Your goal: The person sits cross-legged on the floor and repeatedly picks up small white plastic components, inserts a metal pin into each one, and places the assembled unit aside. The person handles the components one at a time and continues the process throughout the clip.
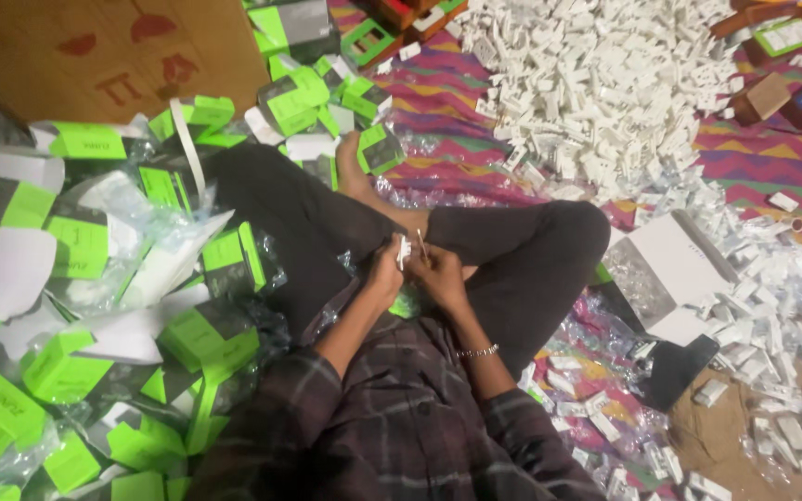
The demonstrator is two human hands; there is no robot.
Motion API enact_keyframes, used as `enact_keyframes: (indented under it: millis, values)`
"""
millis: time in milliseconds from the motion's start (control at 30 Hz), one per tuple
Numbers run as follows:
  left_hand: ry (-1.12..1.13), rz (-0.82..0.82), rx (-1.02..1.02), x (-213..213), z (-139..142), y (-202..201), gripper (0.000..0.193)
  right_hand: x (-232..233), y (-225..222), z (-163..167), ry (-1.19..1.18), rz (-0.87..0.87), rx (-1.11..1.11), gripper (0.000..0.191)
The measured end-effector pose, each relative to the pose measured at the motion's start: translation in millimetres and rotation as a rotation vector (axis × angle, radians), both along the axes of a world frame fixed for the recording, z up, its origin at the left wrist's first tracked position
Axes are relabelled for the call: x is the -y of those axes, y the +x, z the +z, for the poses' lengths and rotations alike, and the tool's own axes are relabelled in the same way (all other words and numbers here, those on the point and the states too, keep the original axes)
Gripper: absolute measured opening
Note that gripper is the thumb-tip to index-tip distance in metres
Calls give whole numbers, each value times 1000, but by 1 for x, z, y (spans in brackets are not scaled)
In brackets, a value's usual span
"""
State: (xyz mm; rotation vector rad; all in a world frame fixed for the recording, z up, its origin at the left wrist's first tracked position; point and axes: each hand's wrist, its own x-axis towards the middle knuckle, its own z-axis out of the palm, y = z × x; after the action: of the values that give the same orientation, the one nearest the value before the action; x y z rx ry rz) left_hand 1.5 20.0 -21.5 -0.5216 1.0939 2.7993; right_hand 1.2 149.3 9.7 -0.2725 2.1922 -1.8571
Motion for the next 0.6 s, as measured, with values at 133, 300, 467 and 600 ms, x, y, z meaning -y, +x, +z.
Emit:
enact_keyframes:
  millis: [133,300,467,600]
  values:
    - [-80,5,9,2,-1,0,40,-2,-6,-6,-35,49,1,15]
    - [-53,-25,51,4,5,1,41,-2,-8,-8,-34,35,-58,15]
    - [-58,-173,103,7,11,3,52,-2,-7,-3,-79,44,52,14]
    - [-21,-94,80,7,4,1,51,-3,-4,5,78,-16,-17,22]
